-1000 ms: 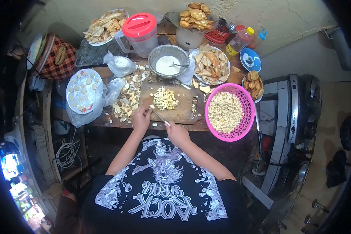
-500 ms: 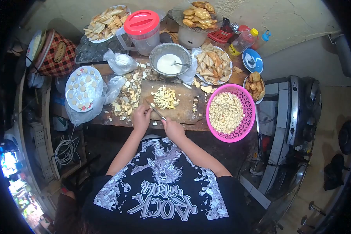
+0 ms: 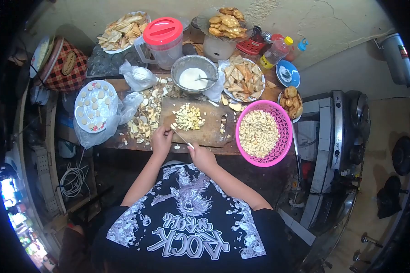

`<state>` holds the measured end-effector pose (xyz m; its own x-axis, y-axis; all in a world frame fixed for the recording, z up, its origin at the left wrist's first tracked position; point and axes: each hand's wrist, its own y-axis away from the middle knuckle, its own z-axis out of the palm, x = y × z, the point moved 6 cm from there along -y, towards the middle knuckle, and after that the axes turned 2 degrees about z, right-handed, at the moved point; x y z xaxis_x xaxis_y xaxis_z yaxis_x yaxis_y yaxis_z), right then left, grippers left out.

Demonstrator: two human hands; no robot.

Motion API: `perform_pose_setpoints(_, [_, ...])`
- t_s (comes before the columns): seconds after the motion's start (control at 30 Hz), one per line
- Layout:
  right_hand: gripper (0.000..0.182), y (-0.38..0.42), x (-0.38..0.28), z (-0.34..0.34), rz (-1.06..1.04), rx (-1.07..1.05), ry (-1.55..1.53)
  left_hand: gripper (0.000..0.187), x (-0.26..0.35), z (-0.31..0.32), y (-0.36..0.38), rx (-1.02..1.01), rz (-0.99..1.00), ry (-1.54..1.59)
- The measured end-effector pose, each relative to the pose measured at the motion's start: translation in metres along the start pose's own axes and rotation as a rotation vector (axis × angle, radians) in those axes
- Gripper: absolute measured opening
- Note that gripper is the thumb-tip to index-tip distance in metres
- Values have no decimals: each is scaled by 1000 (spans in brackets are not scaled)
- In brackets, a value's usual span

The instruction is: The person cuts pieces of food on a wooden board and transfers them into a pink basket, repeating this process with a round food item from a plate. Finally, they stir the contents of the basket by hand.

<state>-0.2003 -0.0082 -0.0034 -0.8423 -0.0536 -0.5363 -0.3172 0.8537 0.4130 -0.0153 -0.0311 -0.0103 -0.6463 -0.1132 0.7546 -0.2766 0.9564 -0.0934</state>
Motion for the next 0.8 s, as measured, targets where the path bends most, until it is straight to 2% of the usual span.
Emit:
perform_pose_setpoints(0.23, [38, -3, -8, -6, 39, -23, 22, 11, -4, 0, -2, 8, 0, 72])
perform_pose_setpoints(0.8, [38, -24, -10, 6, -42, 136, 108, 11, 0, -4, -2, 12, 71, 53])
